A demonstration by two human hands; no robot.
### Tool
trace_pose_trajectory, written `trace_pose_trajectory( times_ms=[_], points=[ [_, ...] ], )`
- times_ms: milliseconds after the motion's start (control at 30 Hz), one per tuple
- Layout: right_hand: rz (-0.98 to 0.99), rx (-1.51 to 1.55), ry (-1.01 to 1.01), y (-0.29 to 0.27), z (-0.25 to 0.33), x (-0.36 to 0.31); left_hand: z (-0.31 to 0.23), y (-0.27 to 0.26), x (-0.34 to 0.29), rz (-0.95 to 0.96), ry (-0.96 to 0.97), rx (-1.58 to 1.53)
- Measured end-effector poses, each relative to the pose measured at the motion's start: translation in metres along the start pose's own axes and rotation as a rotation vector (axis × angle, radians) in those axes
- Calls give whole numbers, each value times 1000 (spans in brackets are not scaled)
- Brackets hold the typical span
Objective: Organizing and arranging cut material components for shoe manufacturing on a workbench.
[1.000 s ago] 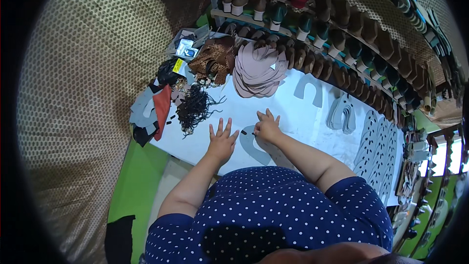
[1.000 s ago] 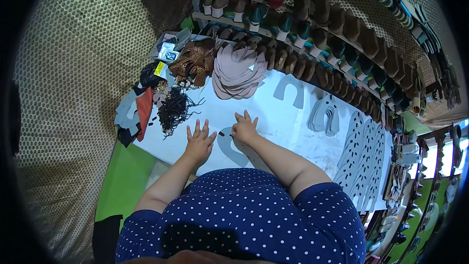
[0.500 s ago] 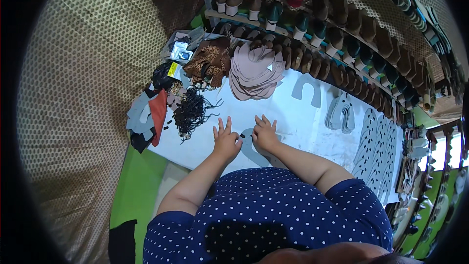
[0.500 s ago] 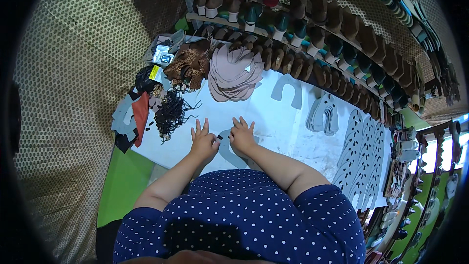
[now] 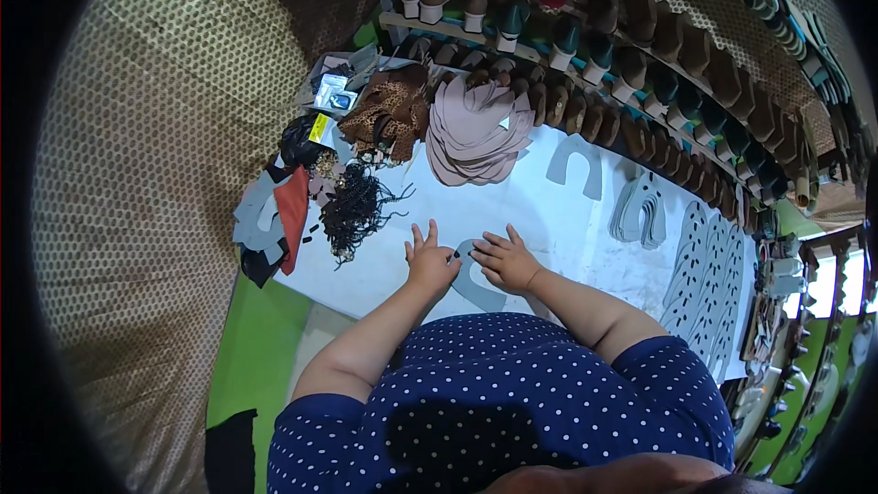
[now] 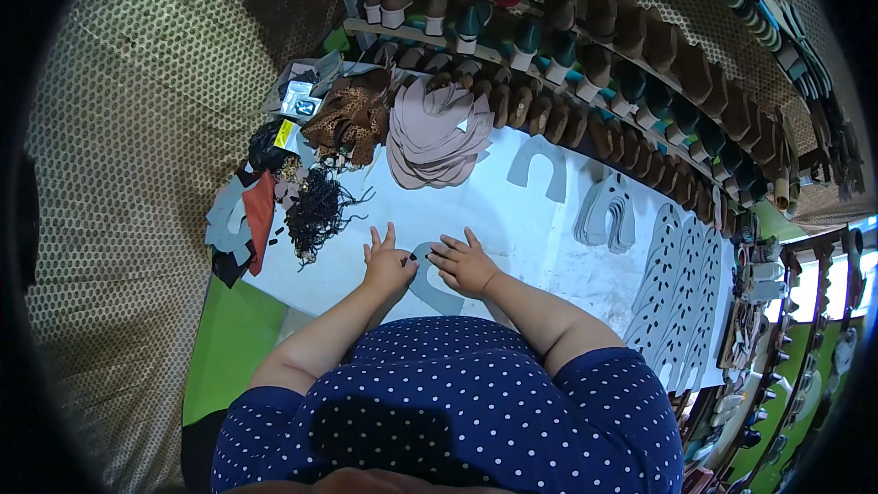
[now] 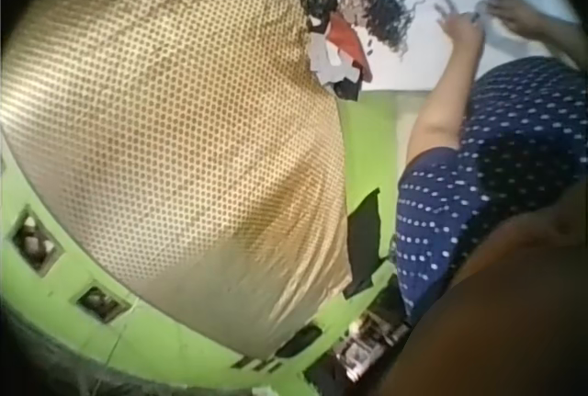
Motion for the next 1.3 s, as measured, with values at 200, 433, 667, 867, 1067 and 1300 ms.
trace_pose_trajectory(
  times_ms=[200, 433, 667, 867, 1067, 1300],
  points=[
    [66, -40, 14, -9, 5, 2, -4, 4, 8, 12, -56, -5],
    [68, -74, 35, -14, 6, 8, -11, 12, 17, 41, 8, -54],
    [23, 56, 59, -11, -3, 0, -10, 10, 1, -35, 60, -109],
    [-215, 437, 286, 0, -19, -6, -9, 10, -3, -7, 167, 15],
    [-137, 213, 208, -8, -9, -2, -16, 6, 1, -30, 119, 24],
    [-142, 194, 206, -10, -8, -1, -19, 12, 10, -35, 7, -1]
  ],
)
Point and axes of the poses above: each hand's wrist, its own x-axis towards the middle knuckle, its own y-axis out of the palm, z = x × y, the point moved 2 cm from there along x, towards the middle knuckle, and after that the axes turned 11 degrees about -x, right-handed, at the moved point
